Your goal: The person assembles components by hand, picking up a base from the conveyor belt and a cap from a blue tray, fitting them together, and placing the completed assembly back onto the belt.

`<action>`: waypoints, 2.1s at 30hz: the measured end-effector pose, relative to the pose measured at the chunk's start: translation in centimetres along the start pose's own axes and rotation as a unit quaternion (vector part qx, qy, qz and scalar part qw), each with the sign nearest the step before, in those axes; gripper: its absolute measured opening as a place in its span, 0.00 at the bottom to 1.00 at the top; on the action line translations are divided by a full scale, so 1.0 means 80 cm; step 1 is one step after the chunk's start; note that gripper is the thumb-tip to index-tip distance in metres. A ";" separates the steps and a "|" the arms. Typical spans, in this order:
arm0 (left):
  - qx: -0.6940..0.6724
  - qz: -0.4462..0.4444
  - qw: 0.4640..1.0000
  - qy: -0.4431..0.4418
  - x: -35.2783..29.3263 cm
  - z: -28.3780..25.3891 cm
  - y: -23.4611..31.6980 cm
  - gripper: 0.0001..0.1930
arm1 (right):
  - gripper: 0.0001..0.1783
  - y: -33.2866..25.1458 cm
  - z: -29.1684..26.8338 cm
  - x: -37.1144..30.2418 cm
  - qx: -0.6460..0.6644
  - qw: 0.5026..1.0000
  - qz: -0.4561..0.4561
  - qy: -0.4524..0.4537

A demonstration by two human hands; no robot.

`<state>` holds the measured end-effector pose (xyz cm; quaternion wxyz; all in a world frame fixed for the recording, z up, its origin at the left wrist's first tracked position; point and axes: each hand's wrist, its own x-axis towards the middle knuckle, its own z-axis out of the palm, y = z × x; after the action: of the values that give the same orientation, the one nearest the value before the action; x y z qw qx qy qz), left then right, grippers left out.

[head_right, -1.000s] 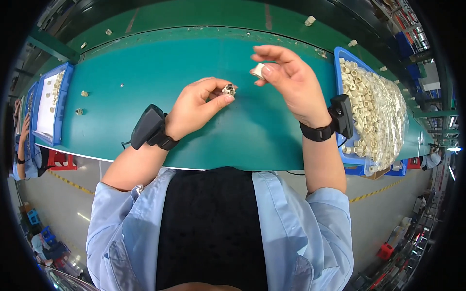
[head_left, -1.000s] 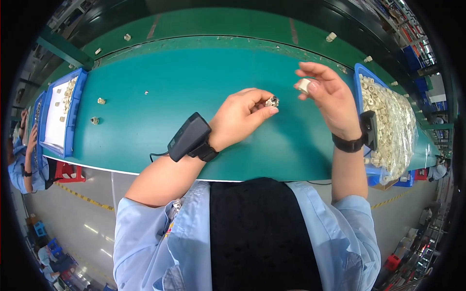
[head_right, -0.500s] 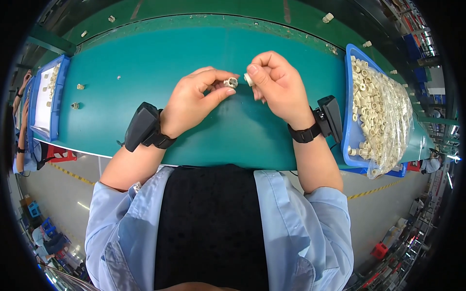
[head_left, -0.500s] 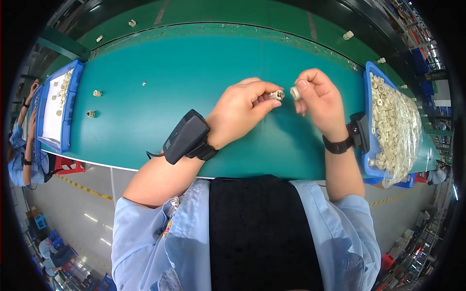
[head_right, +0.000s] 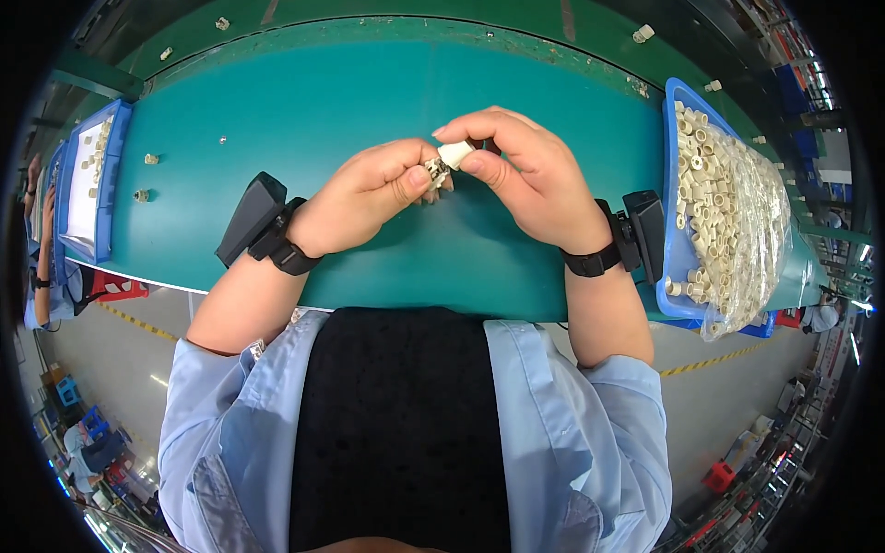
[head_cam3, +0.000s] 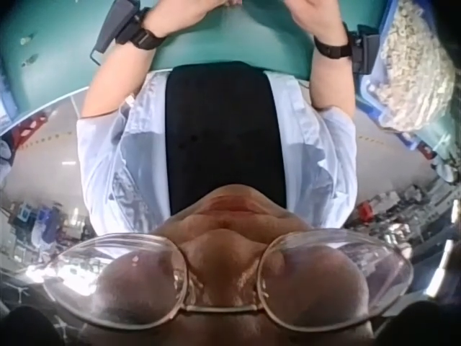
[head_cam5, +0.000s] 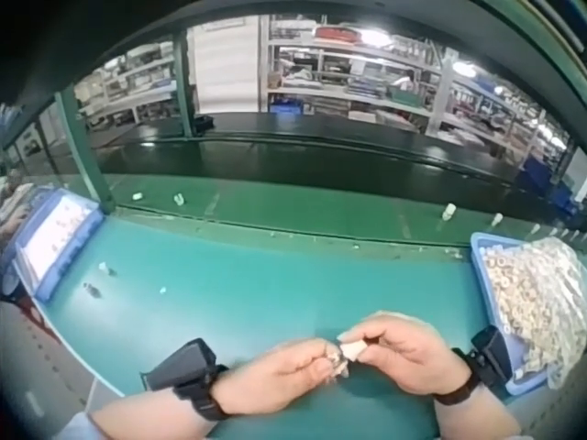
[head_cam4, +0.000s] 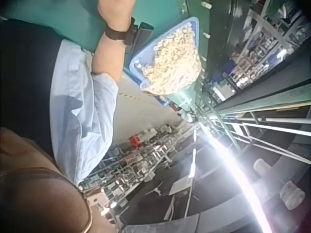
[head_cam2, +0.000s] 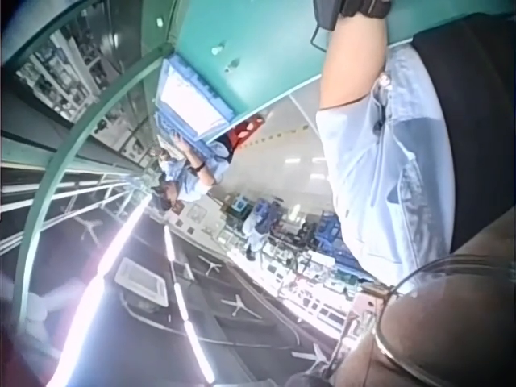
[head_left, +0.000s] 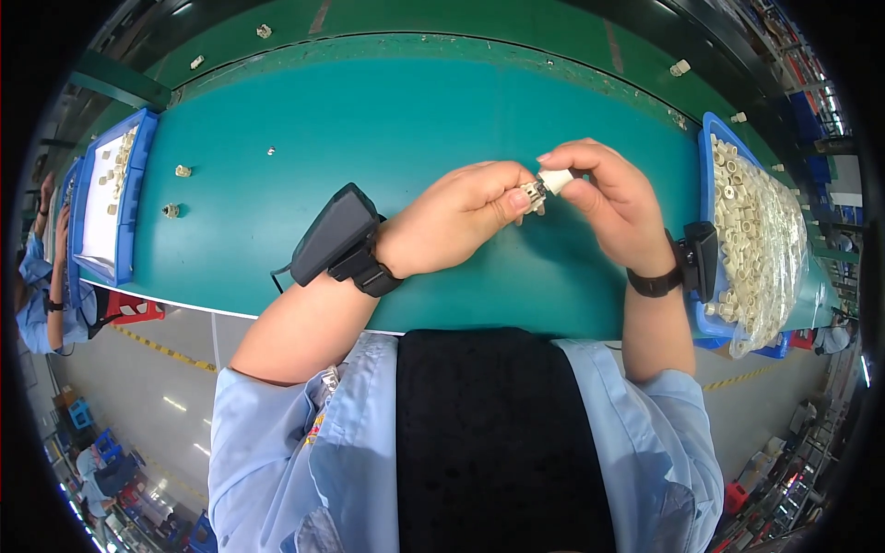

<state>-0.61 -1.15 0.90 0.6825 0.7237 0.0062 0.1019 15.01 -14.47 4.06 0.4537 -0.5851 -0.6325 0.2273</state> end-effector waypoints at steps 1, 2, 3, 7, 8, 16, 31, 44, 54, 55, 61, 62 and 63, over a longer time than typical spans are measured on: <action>-0.031 -0.017 0.999 -0.012 -0.001 0.000 0.000 0.12 | 0.13 -0.001 -0.001 -0.001 0.011 1.000 0.009 -0.004; -0.032 -0.018 0.999 -0.012 -0.001 -0.001 0.000 0.12 | 0.13 -0.003 -0.001 -0.001 0.022 1.000 0.018 -0.007; -0.063 -0.017 0.997 -0.028 -0.002 -0.001 -0.001 0.14 | 0.13 -0.003 0.000 -0.002 0.022 1.000 0.018 -0.008; -0.129 -0.025 0.989 -0.062 -0.004 -0.002 -0.003 0.19 | 0.13 -0.008 0.005 -0.004 0.101 0.993 0.058 0.015; -0.132 -0.033 0.989 -0.064 -0.005 -0.002 -0.003 0.20 | 0.13 -0.012 0.003 -0.001 0.052 0.998 0.032 0.005; -0.143 -0.044 0.988 -0.039 -0.004 0.001 -0.003 0.20 | 0.11 -0.019 0.010 0.000 -0.044 0.999 -0.021 0.010; 0.015 0.004 0.982 0.189 0.013 0.000 -0.015 0.16 | 0.13 0.090 -0.103 0.135 -0.365 0.914 0.169 0.052; 0.143 0.002 0.979 0.145 0.023 -0.007 -0.023 0.12 | 0.27 0.195 -0.218 0.207 -0.507 0.806 0.305 0.018; 0.156 -0.002 0.980 0.124 0.022 0.003 -0.019 0.08 | 0.28 0.044 -0.292 -0.159 -0.432 0.793 0.390 0.182; 0.178 0.000 0.975 0.130 0.019 0.003 -0.021 0.08 | 0.28 0.064 -0.289 -0.198 -0.433 0.734 0.491 0.182; 0.203 -0.022 0.970 0.129 0.013 0.005 -0.025 0.09 | 0.36 0.129 -0.317 -0.344 -0.623 0.614 0.396 0.279; 0.203 -0.016 0.972 0.117 0.015 0.005 -0.024 0.09 | 0.36 0.135 -0.344 -0.360 -0.624 0.605 0.404 0.286; 0.202 -0.021 0.973 0.111 0.017 0.007 -0.024 0.09 | 0.35 0.139 -0.371 -0.376 -0.568 0.595 0.539 0.183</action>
<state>1.04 -1.35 -0.82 0.5190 0.8307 0.1177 0.1634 42.99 -47.83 0.10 -0.0690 -0.9880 -0.1076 -0.0863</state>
